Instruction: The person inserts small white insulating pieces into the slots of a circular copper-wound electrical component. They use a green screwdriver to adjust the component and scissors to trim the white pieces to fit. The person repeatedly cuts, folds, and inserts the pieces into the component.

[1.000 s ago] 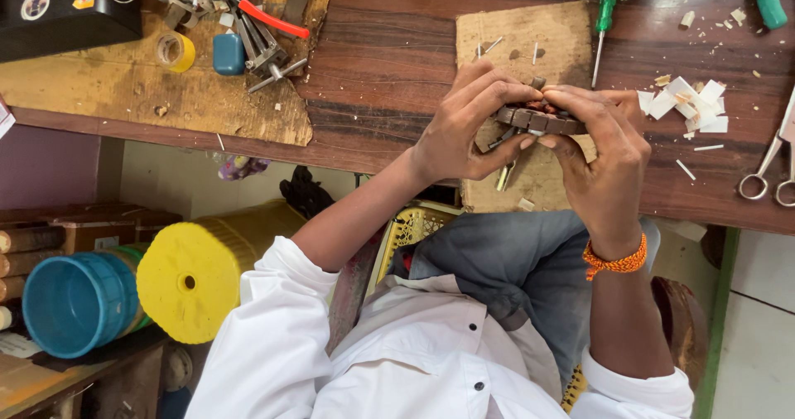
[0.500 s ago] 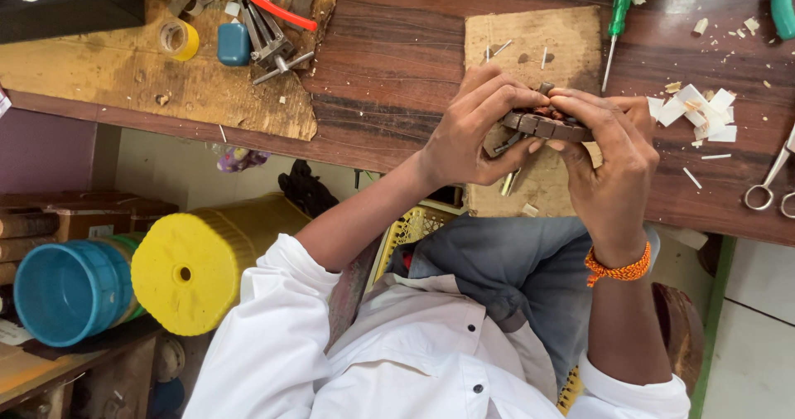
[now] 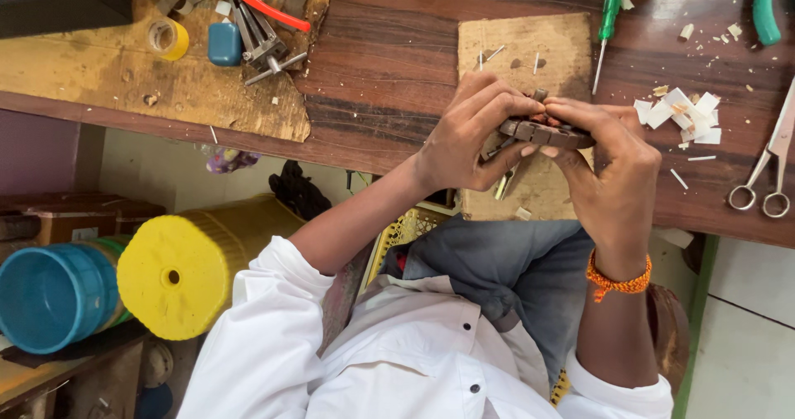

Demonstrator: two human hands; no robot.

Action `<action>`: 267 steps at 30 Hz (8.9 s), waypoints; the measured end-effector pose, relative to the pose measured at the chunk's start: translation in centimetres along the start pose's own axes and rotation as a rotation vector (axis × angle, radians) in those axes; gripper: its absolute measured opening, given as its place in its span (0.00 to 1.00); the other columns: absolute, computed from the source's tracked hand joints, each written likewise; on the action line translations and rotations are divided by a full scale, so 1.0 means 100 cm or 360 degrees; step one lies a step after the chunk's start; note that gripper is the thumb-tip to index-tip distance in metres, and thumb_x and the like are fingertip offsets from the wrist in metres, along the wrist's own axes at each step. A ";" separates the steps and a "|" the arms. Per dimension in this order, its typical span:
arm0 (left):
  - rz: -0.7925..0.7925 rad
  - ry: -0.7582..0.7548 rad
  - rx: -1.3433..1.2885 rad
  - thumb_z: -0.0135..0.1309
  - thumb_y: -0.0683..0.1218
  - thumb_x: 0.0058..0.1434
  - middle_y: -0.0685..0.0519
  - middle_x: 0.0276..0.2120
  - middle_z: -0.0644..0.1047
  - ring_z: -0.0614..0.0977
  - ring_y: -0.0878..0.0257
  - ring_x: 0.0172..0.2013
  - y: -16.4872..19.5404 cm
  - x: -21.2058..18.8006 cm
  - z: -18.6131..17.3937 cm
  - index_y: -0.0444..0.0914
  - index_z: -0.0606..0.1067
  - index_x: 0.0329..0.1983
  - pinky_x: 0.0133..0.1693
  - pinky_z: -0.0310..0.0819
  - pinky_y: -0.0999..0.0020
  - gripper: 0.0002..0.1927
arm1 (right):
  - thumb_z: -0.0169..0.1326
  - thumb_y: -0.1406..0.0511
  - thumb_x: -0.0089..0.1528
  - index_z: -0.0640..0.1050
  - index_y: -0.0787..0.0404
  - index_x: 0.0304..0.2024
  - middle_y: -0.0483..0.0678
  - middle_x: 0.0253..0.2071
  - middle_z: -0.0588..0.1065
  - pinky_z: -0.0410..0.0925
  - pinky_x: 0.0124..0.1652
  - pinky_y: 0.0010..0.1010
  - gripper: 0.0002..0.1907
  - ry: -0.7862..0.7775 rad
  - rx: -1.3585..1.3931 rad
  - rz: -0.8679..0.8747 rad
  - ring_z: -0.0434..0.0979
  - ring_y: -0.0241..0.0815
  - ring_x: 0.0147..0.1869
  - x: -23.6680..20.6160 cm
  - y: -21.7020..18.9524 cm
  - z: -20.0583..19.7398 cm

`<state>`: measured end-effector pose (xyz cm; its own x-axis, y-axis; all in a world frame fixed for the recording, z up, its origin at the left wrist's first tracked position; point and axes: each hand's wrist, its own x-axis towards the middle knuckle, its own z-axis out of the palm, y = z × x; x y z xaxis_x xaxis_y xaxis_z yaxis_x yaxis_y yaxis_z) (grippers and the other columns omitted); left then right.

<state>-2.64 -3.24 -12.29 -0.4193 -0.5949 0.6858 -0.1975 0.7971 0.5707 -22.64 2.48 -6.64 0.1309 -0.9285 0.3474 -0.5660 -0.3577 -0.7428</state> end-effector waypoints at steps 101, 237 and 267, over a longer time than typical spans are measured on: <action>-0.0020 -0.0245 0.0344 0.63 0.36 0.51 0.61 0.53 0.78 0.77 0.56 0.46 0.034 0.018 -0.004 0.46 0.75 0.56 0.52 0.75 0.60 0.28 | 0.50 0.63 0.76 0.77 0.63 0.58 0.51 0.65 0.77 0.73 0.61 0.32 0.13 -0.0042 0.0598 0.0109 0.79 0.42 0.65 -0.024 0.048 -0.029; 0.0343 -0.0460 0.0602 0.61 0.48 0.64 0.53 0.59 0.76 0.76 0.56 0.57 0.005 0.035 -0.023 0.39 0.69 0.69 0.60 0.74 0.59 0.30 | 0.66 0.70 0.70 0.70 0.66 0.50 0.61 0.46 0.79 0.79 0.49 0.42 0.16 0.0861 0.1013 -0.0189 0.84 0.50 0.49 -0.063 0.026 0.001; -0.0026 -0.0397 0.0231 0.58 0.42 0.66 0.58 0.59 0.78 0.74 0.57 0.44 0.009 0.028 -0.007 0.45 0.68 0.68 0.58 0.70 0.59 0.27 | 0.60 0.63 0.72 0.66 0.66 0.50 0.60 0.50 0.77 0.78 0.40 0.28 0.17 0.1359 0.0884 0.0068 0.85 0.50 0.54 -0.047 -0.012 0.068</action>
<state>-3.35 -4.28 -9.52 -0.6166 -0.5784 0.5342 -0.3234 0.8046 0.4980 -17.04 6.59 -11.34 -0.6280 -0.6382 0.4453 -0.0707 -0.5231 -0.8493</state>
